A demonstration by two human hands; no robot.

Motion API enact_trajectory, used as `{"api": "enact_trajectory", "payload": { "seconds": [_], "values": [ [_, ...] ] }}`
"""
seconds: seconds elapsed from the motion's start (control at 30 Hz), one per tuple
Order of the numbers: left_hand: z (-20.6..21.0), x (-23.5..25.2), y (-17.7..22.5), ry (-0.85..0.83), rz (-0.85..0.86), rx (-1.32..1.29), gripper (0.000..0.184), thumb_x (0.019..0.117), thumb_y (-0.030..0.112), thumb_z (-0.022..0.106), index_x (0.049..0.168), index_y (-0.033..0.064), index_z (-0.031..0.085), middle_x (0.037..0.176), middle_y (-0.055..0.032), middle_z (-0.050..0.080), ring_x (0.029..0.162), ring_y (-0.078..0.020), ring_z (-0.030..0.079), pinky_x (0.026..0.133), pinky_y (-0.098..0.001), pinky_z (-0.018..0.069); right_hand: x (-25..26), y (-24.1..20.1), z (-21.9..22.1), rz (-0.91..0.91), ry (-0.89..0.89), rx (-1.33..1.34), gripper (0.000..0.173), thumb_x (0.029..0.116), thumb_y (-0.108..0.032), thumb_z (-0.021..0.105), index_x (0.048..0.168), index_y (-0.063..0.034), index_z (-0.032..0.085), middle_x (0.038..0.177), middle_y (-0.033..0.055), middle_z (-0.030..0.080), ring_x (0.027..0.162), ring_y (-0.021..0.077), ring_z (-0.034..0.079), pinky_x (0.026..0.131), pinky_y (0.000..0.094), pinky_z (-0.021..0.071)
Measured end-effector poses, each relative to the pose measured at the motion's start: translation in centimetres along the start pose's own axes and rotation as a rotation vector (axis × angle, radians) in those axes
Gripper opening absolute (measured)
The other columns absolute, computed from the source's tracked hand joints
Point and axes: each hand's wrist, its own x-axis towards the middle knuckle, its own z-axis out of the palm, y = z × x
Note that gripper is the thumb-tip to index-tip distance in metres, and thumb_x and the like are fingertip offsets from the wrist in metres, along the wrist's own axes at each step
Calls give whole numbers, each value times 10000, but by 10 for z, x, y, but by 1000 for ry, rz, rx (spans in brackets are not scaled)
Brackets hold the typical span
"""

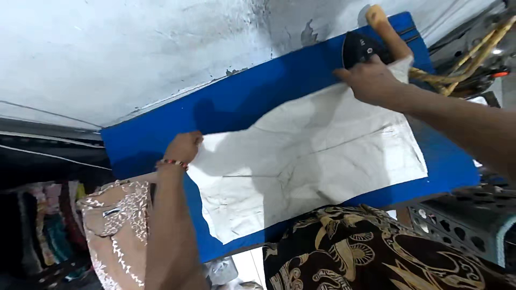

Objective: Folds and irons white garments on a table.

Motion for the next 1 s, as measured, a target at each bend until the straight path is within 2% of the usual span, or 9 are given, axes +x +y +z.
{"api": "enact_trajectory", "payload": {
  "seconds": [0.1, 0.17, 0.27, 0.37, 0.43, 0.6, 0.83, 0.9, 1.0],
  "values": [
    [28, 18, 2, 324, -112, -18, 394, 1013, 98, 613, 1364, -73, 555, 1339, -387, 546, 1292, -597, 478, 1022, -781, 333, 38, -2, 21, -9, 42, 8, 584, 850, 163, 660, 1413, 56, 544, 1406, 359, 517, 1332, 601, 432, 1040, 820, 261],
    [57, -11, 12, 423, -146, -138, 455, 1038, 176, 587, 1422, -55, 507, 1399, -372, 510, 1318, -580, 467, 1027, -761, 358, 23, -31, 35, -9, 19, 128, 533, 906, 49, 688, 1418, 49, 540, 1457, 326, 496, 1348, 567, 447, 1042, 791, 318],
    [119, -83, 25, 341, -342, -259, 437, 1070, 263, 522, 1378, -45, 558, 1338, -325, 586, 1238, -511, 573, 1016, -684, 444, -54, -111, 65, 43, -255, 564, 388, 1006, -95, 641, 1373, 16, 579, 1240, 239, 659, 1070, 384, 677, 942, 574, 546],
    [177, -143, 40, 165, -551, -426, 427, 1066, 276, 524, 1325, -52, 612, 1290, -274, 645, 1218, -422, 624, 1048, -581, 471, -119, -176, 103, 240, -756, 1038, 356, 1082, -178, 532, 1366, 33, 569, 1157, 210, 681, 887, 261, 707, 810, 421, 593],
    [200, -163, 47, 161, -627, -534, 419, 1050, 268, 571, 1301, -64, 621, 1284, -272, 641, 1219, -404, 622, 1058, -546, 473, -132, -204, 119, 388, -856, 1147, 373, 1104, -247, 496, 1364, 12, 564, 1136, 163, 696, 820, 190, 695, 736, 359, 582],
    [207, -165, 38, 202, -686, -698, 455, 1028, 299, 623, 1296, -69, 611, 1250, -280, 653, 1200, -417, 625, 1047, -565, 474, -125, -238, 134, 576, -682, 1190, 407, 1099, -370, 486, 1179, 0, 637, 889, 37, 720, 605, 59, 609, 562, 239, 502],
    [205, -174, 18, 144, -578, -787, 373, 1014, 276, 646, 1194, -50, 660, 1124, -279, 676, 1084, -436, 642, 950, -623, 484, -129, -249, 138, 581, -513, 1135, 277, 1065, -242, 579, 947, 2, 637, 666, -27, 510, 484, 17, 386, 472, 192, 333],
    [206, -186, 18, 97, -575, -782, 358, 1004, 253, 660, 1177, -61, 665, 1120, -275, 676, 1078, -422, 645, 959, -603, 486, -139, -250, 132, 538, -521, 1091, 281, 1063, -234, 583, 937, 10, 641, 668, -21, 521, 492, 24, 404, 487, 199, 359],
    [219, -193, 23, 28, -625, -747, 368, 1002, 256, 666, 1210, -47, 661, 1172, -257, 677, 1140, -395, 639, 999, -568, 482, -148, -252, 132, 475, -578, 921, 360, 1071, -294, 574, 1061, 55, 660, 823, 80, 596, 633, 112, 499, 633, 298, 455]
  ]
}}
